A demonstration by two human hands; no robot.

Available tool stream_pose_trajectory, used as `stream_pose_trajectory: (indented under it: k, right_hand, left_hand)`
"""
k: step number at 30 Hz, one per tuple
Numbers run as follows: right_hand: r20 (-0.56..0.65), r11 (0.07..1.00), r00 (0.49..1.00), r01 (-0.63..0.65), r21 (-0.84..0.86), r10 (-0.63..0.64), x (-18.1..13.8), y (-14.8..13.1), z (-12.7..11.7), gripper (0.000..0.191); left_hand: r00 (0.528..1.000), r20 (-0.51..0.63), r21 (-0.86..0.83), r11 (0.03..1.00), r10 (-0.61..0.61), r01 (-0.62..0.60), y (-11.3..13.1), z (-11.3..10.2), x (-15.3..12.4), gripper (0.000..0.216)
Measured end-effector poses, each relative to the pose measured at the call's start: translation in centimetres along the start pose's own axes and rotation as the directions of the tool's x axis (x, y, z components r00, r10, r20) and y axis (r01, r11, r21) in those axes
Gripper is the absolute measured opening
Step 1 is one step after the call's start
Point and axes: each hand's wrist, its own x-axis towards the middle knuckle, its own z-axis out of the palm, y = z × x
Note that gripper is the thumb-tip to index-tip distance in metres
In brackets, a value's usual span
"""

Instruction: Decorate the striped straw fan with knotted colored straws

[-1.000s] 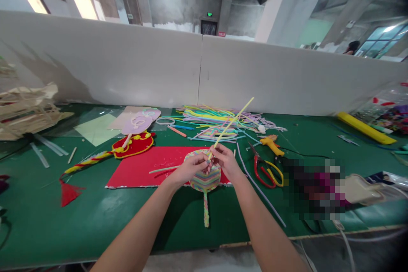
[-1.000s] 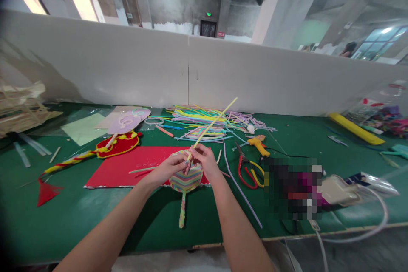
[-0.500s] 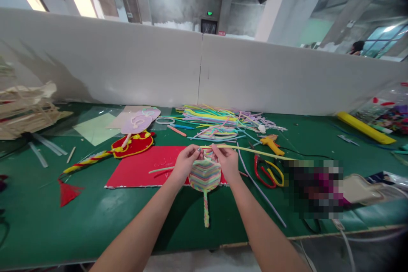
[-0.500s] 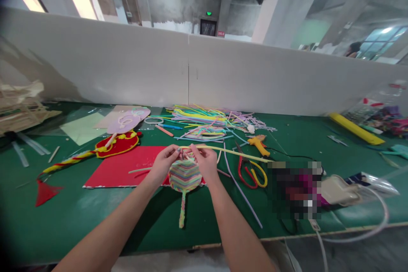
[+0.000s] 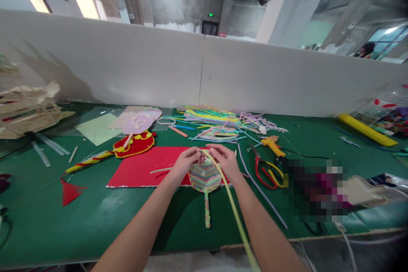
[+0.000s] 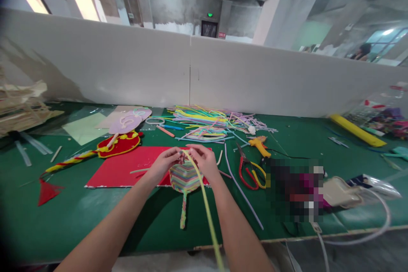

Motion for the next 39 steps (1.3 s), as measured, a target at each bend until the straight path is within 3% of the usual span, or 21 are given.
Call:
stream_pose_trajectory:
  k: [4, 7, 14, 21, 28, 35, 39]
  right_hand:
    - [0.115, 0.971, 0.969, -0.228, 0.076, 0.218, 0.3, 0.6, -0.3, 0.023]
    - [0.221, 0.960, 0.943, -0.270, 0.071, 0.249, 0.2, 0.6, -0.5, 0.022]
    - [0.433, 0.854, 0.820, -0.487, 0.183, 0.375, 0.0, -0.1, -1.4, 0.016]
    - [0.572, 0.814, 0.727, -0.556, 0.166, 0.380, -0.2, 0.0, -1.7, 0.012]
    - [0.555, 0.816, 0.726, -0.561, 0.137, 0.406, -0.2, 0.0, -1.7, 0.014]
    - [0.508, 0.840, 0.780, -0.511, 0.181, 0.366, -0.1, -0.2, -1.3, 0.016]
    - [0.437, 0.856, 0.829, -0.471, 0.212, 0.348, -0.1, -0.4, -1.1, 0.020]
  left_hand:
    - [0.999, 0.036, 0.168, 0.986, 0.015, -0.021, -0.1, -0.1, 0.0, 0.023]
    - [0.999, 0.053, 0.214, 0.977, -0.006, -0.005, 0.0, -0.4, 0.0, 0.021]
    - [0.948, 0.303, 0.277, 0.961, -0.099, 0.012, 1.2, -1.2, -0.8, 0.026]
    - [0.911, 0.385, 0.359, 0.933, -0.147, -0.001, 1.5, -1.4, -1.2, 0.023]
    - [0.889, 0.435, 0.376, 0.926, -0.142, -0.036, 1.4, -1.8, -1.1, 0.023]
    - [0.926, 0.375, 0.325, 0.942, -0.051, -0.080, 1.2, -1.8, -0.9, 0.019]
    - [0.970, 0.240, 0.362, 0.925, 0.032, -0.120, 0.9, -1.6, -0.6, 0.019]
